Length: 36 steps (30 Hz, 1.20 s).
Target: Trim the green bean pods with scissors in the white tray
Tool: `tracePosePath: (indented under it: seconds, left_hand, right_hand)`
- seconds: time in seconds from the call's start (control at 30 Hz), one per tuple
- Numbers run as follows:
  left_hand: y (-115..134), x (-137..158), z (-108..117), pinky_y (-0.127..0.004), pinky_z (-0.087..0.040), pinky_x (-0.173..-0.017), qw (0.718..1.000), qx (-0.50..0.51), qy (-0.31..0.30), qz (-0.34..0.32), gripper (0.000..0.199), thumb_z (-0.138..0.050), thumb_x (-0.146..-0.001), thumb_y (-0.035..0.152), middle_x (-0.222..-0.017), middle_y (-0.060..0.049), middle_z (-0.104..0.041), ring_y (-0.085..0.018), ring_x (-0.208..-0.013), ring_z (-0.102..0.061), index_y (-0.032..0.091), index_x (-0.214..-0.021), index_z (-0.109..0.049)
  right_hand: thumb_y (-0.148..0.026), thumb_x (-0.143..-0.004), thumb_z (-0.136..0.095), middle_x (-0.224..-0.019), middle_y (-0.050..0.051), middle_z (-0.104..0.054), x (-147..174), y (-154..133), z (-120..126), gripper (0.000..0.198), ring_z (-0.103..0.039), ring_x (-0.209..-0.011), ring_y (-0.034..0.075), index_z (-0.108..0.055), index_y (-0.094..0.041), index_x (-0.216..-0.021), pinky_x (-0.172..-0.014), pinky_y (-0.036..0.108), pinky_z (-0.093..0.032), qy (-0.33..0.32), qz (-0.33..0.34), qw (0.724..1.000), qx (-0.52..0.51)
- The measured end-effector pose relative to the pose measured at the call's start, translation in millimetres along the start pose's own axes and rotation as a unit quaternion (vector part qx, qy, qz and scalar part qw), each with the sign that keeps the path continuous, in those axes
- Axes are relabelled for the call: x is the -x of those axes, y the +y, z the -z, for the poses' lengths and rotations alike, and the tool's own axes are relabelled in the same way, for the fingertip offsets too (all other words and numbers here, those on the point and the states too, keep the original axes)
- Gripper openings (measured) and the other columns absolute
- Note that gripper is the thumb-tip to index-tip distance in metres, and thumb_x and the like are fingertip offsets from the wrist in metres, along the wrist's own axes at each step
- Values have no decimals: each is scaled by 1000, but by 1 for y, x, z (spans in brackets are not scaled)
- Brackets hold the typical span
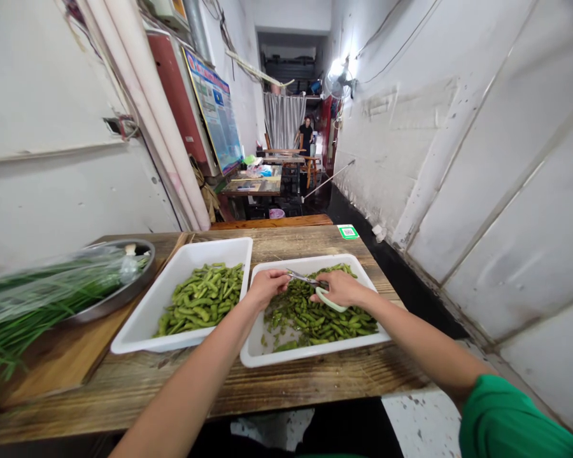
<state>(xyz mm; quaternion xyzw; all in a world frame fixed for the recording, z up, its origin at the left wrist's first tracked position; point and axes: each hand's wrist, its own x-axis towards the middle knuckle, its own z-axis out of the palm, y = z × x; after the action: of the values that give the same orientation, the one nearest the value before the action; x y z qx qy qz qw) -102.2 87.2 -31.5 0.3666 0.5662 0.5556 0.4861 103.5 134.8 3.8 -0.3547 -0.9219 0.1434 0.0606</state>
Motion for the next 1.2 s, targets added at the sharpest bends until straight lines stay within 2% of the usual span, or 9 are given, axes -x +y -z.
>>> tracePosePath:
  seconds: [0.27,0.5,0.63,0.73,0.8,0.87,1.0,1.07,1.2]
  left_hand:
    - [1,1,0,-20,-40,-49,1000,7,-6,30,29,-72,-46,21,-53,1,-56,-5,-45,-48,9,-70,-61]
    - [10,8,-2,-24,-41,-56,977,-160,57,-125,29,-63,-59,29,-64,-2,-59,-10,-54,-50,12,-81,-62]
    - [42,32,16,-29,-39,-73,859,-383,224,-258,33,-47,-73,33,-81,-6,-59,-16,-73,-52,15,-97,-59]
    - [61,52,26,-41,-30,-83,721,-556,345,-229,32,-44,-73,23,-102,-14,-52,-26,-96,-44,15,-100,-59]
    - [63,58,22,-47,-25,-85,672,-620,346,-209,29,-44,-72,18,-112,-17,-46,-31,-105,-37,14,-94,-62]
    - [54,55,10,-45,-26,-84,692,-657,230,-191,23,-45,-70,16,-104,-17,-52,-31,-102,-41,14,-82,-65]
    - [21,32,-18,-30,-36,-75,791,-588,-128,-113,19,-54,-60,12,-77,-10,-62,-23,-81,-53,19,-72,-67]
    - [7,21,-22,-27,-36,-75,827,-521,-173,-118,27,-57,-52,7,-85,-7,-62,-22,-83,-53,22,-73,-67]
    - [-7,11,-13,-25,-37,-73,904,-407,-90,-92,26,-60,-38,-1,-81,-6,-62,-22,-81,-53,19,-54,-64]
  right_hand:
    - [-59,-68,-45,-72,6,-64,-2,1,-2,50,-56,-65,17,-64,-17,-87,-56,22,-35,-2,31,999,-32]
    - [-62,-65,-46,-63,4,-60,-4,6,-1,53,-52,-59,15,-65,-15,-79,-48,20,-30,-39,-11,996,-76]
    - [-62,-65,-45,-60,1,-57,0,7,4,52,-48,-54,12,-64,-15,-78,-47,19,-28,-91,55,988,-110]
    - [-60,-65,-49,-68,2,-60,0,6,5,51,-51,-60,13,-62,-17,-90,-51,19,-31,-50,43,994,-92]
    - [-58,-64,-51,-75,4,-62,-1,6,4,52,-54,-67,16,-59,-19,-97,-57,21,-33,1,8,999,-47]
    - [-57,-66,-51,-79,6,-63,-3,6,2,51,-55,-72,18,-59,-19,-98,-60,23,-34,28,-22,999,-3]
    - [-57,-69,-47,-82,7,-63,-5,7,1,48,-56,-76,19,-59,-20,-96,-62,23,-34,38,-41,998,34]
    - [-58,-69,-46,-82,7,-64,-5,7,1,48,-57,-77,20,-59,-21,-96,-62,24,-35,32,-40,998,41]
    - [-59,-68,-46,-84,7,-64,-4,7,2,51,-56,-79,21,-58,-21,-100,-61,25,-35,25,-39,997,55]
